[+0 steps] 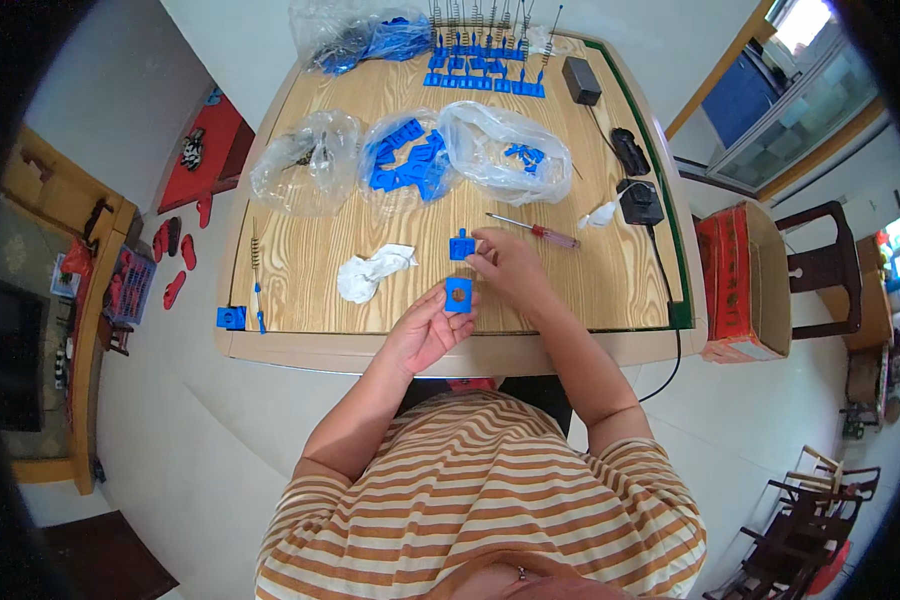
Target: The person assembles a lighting fixture by joining blue plastic housing components with internal lighting components using screws and a manual screwdriver.
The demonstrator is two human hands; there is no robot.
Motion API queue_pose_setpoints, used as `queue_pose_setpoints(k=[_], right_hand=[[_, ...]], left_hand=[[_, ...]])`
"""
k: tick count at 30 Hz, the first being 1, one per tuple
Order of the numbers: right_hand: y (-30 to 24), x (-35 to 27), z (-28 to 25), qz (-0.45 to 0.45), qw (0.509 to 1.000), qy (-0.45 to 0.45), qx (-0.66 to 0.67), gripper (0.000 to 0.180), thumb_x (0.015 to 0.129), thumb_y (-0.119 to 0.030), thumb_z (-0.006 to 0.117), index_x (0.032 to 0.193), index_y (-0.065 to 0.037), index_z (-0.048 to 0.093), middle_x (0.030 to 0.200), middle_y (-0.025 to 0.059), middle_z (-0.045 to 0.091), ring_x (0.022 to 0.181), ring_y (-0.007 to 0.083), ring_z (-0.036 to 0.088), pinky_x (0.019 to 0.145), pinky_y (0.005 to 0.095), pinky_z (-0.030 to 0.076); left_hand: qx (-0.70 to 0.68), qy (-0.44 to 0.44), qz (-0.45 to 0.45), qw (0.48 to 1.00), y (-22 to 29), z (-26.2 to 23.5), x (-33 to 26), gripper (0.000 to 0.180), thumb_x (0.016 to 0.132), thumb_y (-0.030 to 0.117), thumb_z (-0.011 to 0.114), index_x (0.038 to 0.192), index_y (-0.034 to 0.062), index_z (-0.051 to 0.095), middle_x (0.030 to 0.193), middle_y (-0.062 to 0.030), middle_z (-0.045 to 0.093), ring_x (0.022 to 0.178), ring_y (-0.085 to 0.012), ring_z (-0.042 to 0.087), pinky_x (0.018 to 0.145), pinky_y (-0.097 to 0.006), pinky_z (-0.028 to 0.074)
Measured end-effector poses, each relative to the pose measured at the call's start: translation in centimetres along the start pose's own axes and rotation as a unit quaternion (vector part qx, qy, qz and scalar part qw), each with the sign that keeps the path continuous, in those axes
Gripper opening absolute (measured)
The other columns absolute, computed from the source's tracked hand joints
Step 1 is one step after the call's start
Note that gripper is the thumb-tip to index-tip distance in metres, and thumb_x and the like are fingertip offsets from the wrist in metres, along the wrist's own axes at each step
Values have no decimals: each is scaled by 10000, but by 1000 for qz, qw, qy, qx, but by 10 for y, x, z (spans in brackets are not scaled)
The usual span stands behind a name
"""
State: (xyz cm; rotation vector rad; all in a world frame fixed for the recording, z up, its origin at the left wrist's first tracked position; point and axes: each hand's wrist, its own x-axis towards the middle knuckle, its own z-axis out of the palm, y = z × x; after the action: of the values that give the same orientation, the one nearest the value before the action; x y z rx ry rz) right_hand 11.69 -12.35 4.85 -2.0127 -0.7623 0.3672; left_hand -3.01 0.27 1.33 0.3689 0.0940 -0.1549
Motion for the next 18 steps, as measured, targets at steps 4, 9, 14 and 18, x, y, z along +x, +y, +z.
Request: queue_pose_setpoints(k=[4, 9, 14, 18], right_hand=[[13, -22, -28, -57, 993, 97, -30, 209, 784, -193, 654, 920, -35, 649, 817, 132, 631, 748, 281, 612, 677, 374, 477], [39, -33, -108, 32, 972, 210, -101, 196, 778, -178, 667, 850, 2, 635, 789, 135, 617, 732, 236, 596, 653, 332, 461], [88, -21, -144, 103, 959, 263, -33, 364, 729, -170, 721, 1015, 25, 611, 907, 109, 635, 769, 162, 583, 681, 292, 468], [130, -4, -144, 45, 972, 228, 26, 438, 730, -131, 718, 1109, 38, 575, 1020, 123, 631, 820, 165, 597, 713, 279, 482]], left_hand=[[7, -2, 1, 1000, 1, 0, 3, 359, 934, 241, 510, 1251, 80, 460, 1156, -121, 586, 995, -214, 601, 878, -364, 480], [12, 2, -5, 1000, 0, -2, 7, 355, 935, 234, 506, 1249, 74, 465, 1164, -123, 581, 1008, -219, 595, 890, -380, 472], [3, -27, -13, 1000, -1, -9, 12, 355, 937, 231, 500, 1252, 71, 464, 1179, -123, 571, 1026, -229, 587, 896, -396, 463], [7, -42, -12, 999, -1, -9, 15, 357, 940, 230, 493, 1259, 73, 457, 1193, -126, 563, 1040, -236, 582, 896, -395, 461]])
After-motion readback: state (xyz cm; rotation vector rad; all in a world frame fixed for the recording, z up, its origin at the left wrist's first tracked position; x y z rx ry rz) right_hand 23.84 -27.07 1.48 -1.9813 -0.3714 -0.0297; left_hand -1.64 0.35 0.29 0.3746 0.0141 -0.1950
